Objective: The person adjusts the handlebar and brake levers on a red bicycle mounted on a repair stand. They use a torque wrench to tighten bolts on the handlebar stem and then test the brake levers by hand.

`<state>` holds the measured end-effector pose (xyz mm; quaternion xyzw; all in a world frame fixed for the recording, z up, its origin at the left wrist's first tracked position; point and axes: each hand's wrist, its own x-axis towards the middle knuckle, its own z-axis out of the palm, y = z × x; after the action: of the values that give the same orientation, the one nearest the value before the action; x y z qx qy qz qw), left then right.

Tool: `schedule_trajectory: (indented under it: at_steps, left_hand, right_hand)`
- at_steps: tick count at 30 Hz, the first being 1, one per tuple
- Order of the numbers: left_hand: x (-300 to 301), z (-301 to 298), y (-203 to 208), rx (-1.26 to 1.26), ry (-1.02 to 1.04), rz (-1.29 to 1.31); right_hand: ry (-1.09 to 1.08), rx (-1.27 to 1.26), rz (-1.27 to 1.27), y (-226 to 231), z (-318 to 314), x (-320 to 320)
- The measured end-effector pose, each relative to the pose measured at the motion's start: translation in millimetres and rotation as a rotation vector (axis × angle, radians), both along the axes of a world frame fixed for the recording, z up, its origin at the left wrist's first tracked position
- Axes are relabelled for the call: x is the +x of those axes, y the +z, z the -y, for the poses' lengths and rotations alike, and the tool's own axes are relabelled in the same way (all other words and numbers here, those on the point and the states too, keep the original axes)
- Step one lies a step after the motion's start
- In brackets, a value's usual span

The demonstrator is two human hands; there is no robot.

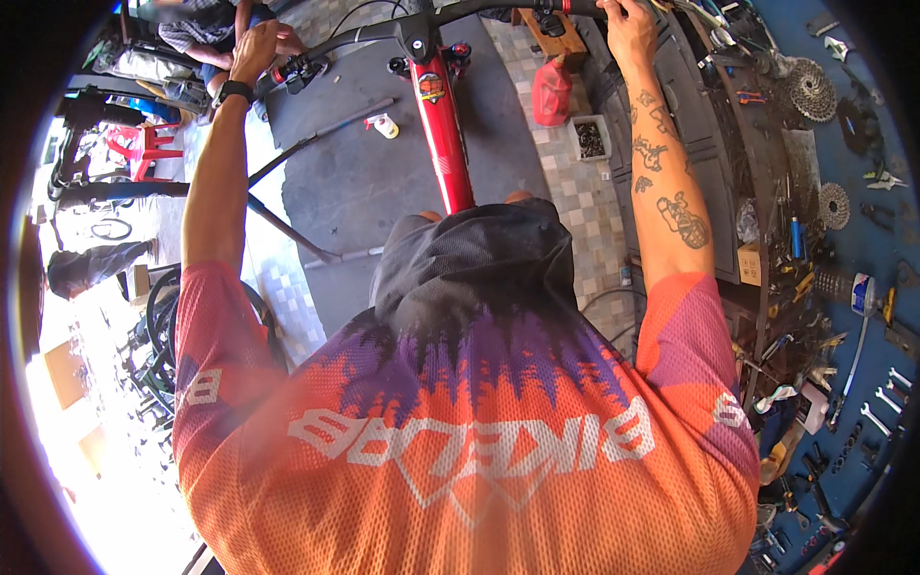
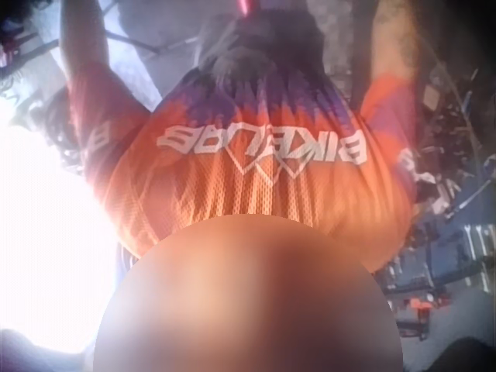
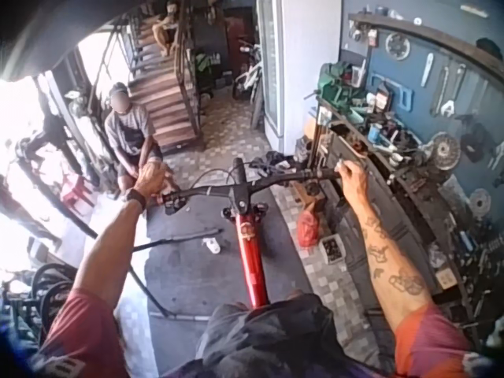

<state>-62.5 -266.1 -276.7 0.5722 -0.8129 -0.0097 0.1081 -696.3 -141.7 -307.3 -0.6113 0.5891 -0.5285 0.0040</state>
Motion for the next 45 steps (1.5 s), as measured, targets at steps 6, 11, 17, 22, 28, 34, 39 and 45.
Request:
schedule_trajectory:
  at_steps: [6, 11, 17, 22, 28, 34, 39, 45]
  left_hand:
    - [-24.3, -31.7, 23.5, -0.01, 0.059, -0.104]
    - [-44.9, -100.6, 29.3, -0.395, 0.278, -0.59]
    - [-65.6, -132.7, -90.5, -0.111, 0.908, -2.343]
    - [-66.0, -107.3, -128.3, 0.274, 0.464, -2.753]
    - [-85.9, -119.1, -122.8, 0.188, 0.777, -2.842]
    - [-87.8, -113.4, -110.2, 0.214, 0.77, -2.862]
    - [-77.4, -110.4, -102.6, 0.297, 0.613, -2.821]
    - [-79.5, -113.4, -100.1, 0.274, 0.662, -2.787]
  right_hand:
    - [-0.044, 0.033, -0.068, -0.2, -2.0, -2.4]
    - [-0.073, 0.11, -0.076, -1.7, -1.9, -6.1]
    - [-0.062, 0.132, -0.053, -2.4, 3.7, -2.0]
    - [-0.055, 0.072, -0.062, -1.8, 5.9, -0.1]
    - [-0.032, 0.09, -0.022, -3.8, 6.6, -2.1]
    - [-0.015, 0.048, -0.069, -5.2, 13.5, -3.1]
    - [-0.025, 0.047, -0.036, -4.9, 13.9, -2.1]
    - [0.023, 0.05, 0.038, -2.6, 15.3, 2.6]
